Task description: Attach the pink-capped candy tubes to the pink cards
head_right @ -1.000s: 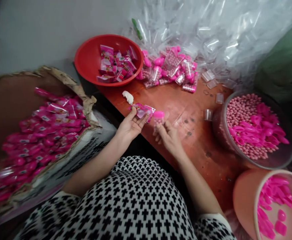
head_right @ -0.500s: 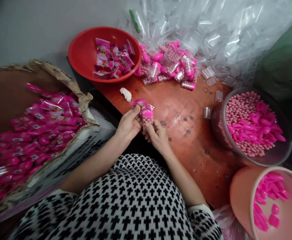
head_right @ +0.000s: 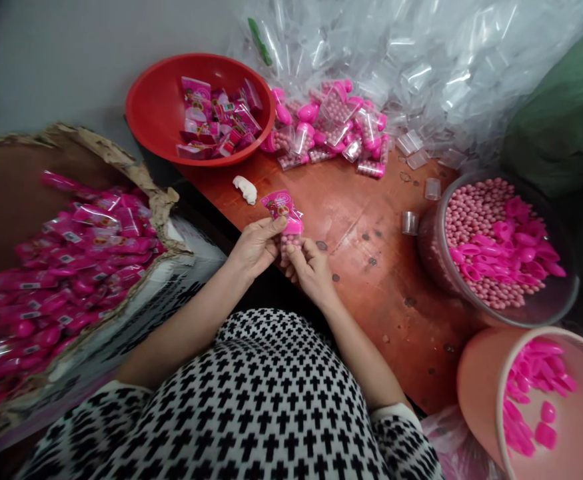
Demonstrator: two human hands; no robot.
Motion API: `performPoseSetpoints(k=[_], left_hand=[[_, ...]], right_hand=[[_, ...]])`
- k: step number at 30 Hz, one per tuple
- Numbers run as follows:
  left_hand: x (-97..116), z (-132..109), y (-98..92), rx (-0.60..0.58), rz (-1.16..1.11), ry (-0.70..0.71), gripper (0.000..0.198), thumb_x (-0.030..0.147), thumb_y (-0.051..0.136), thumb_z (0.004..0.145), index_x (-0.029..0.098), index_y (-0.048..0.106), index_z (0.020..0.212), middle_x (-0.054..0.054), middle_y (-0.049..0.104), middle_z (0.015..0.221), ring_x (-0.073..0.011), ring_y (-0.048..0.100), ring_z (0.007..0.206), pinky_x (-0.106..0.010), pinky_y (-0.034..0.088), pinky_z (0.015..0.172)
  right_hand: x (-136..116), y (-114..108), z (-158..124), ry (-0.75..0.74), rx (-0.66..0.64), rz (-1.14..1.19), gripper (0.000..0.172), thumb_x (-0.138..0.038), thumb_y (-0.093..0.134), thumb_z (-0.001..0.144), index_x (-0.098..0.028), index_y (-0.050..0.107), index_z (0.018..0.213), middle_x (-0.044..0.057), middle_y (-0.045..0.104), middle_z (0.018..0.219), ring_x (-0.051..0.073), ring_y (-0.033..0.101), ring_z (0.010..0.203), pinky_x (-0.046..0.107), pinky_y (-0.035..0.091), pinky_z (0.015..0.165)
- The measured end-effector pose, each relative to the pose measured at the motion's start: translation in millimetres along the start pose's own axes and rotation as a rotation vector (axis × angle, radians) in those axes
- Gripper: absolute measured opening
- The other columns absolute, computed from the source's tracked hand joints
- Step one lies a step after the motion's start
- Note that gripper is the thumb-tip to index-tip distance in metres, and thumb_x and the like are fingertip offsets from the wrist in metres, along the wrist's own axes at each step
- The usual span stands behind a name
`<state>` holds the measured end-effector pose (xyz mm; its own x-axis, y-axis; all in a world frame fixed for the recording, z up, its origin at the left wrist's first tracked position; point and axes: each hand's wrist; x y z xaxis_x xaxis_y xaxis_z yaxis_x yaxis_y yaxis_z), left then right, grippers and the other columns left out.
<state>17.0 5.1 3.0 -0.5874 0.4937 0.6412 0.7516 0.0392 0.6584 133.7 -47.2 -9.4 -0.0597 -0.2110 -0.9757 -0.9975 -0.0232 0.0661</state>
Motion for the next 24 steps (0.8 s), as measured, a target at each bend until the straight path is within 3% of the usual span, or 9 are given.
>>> performPoseSetpoints(k=[3,6,10,16,24], left_hand=[[5,1,-2.9,-0.073,0.096,0.001,0.036,0.038,0.085,0.058,0.011,0.062,0.063,-0.002,0.059,0.052,-0.0117,0.053,0.04,-0.024,0.041,0.037],[8,4,-4.9,-0.098,0.164,0.016,0.032,0.036,0.083,0.061,0.01,0.064,0.063,-0.002,0.06,0.053,-0.0108,0.054,0.043,-0.023,0.043,0.041],[8,5,-4.0,-0.083,0.205,0.029,0.027,0.033,0.08,0.063,0.01,0.067,0.066,-0.005,0.066,0.06,-0.0121,0.059,0.051,-0.024,0.047,0.047],[9,1,-0.1,-0.094,0.213,0.014,0.025,0.033,0.078,0.066,0.01,0.067,0.064,-0.001,0.06,0.054,-0.0099,0.052,0.042,-0.024,0.043,0.041],[2,-4,7.1,-0.012,0.119,0.031,0.028,0.034,0.081,0.063,0.009,0.068,0.069,-0.004,0.064,0.061,-0.0086,0.053,0.046,-0.021,0.04,0.042]], right_hand=[[-3,0,2,0.071,-0.06,0.132,0.035,-0.055,0.061,0.08,-0.02,0.055,0.081,-0.005,0.062,0.06,0.006,0.052,0.04,0.016,0.039,0.034],[-2,0,3,0.04,-0.059,0.097,0.034,-0.055,0.06,0.081,-0.021,0.056,0.082,-0.005,0.062,0.061,0.006,0.053,0.041,0.016,0.04,0.035],[0,-1,2,-0.097,0.05,-0.103,0.027,-0.048,0.059,0.085,-0.021,0.059,0.089,-0.005,0.061,0.063,0.006,0.054,0.045,0.017,0.044,0.041],[-7,1,4,0.009,-0.007,0.09,0.034,-0.054,0.06,0.082,-0.02,0.057,0.081,-0.005,0.061,0.059,0.006,0.052,0.041,0.017,0.039,0.035],[-6,4,5,-0.032,0.078,0.015,0.033,-0.052,0.061,0.082,-0.02,0.055,0.078,-0.006,0.059,0.058,0.005,0.051,0.04,0.016,0.039,0.036]])
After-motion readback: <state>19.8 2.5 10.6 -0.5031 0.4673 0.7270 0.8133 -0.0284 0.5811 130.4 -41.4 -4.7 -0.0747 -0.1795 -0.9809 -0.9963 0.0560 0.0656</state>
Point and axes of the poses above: each hand's wrist, its own z-axis towards the middle knuckle, its own y-axis out of the palm, x = y × z
